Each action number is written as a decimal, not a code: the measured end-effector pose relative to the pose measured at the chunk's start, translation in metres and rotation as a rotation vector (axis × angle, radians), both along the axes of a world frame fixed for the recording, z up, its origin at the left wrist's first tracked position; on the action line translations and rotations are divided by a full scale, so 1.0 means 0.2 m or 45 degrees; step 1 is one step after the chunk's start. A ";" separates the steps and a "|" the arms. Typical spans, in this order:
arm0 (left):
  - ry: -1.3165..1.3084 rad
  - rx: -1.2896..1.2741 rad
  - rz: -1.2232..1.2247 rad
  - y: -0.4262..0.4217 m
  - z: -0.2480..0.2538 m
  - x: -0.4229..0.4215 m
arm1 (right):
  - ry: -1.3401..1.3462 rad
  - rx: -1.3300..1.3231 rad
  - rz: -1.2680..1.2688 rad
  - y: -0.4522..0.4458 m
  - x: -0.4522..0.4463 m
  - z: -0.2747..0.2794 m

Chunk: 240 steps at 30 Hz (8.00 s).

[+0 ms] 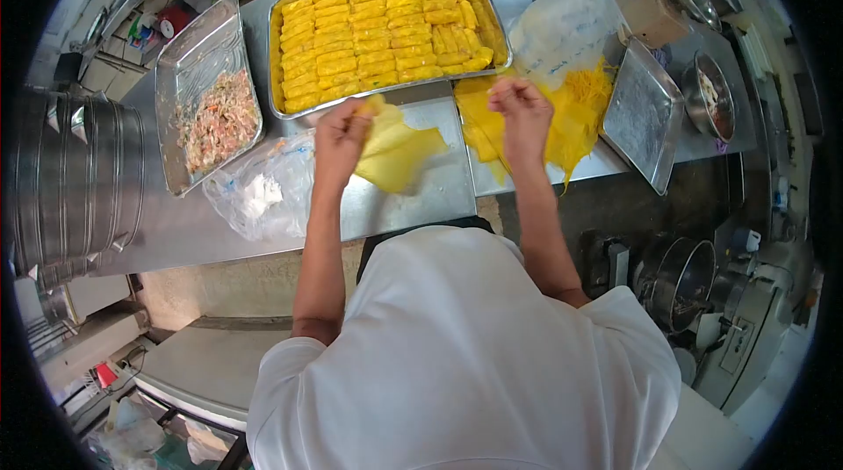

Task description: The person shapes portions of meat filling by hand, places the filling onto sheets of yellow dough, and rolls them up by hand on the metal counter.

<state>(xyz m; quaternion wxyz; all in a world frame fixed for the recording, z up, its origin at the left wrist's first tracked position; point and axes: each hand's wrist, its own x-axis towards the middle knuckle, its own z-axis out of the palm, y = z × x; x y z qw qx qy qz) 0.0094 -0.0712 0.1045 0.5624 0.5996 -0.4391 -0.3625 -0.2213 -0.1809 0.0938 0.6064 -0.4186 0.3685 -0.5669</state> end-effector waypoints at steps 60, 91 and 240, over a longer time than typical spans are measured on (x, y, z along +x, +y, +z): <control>1.007 -0.283 0.155 0.10 -0.06 0.21 | 0.764 -0.297 -0.743 -0.89 -0.95 -0.36; -0.448 -0.163 -0.332 0.29 -0.22 0.39 | 1.083 -1.007 0.838 0.24 0.27 -0.17; -0.310 0.270 0.086 0.32 -0.53 0.03 | 1.211 -0.726 0.854 0.28 0.30 -0.41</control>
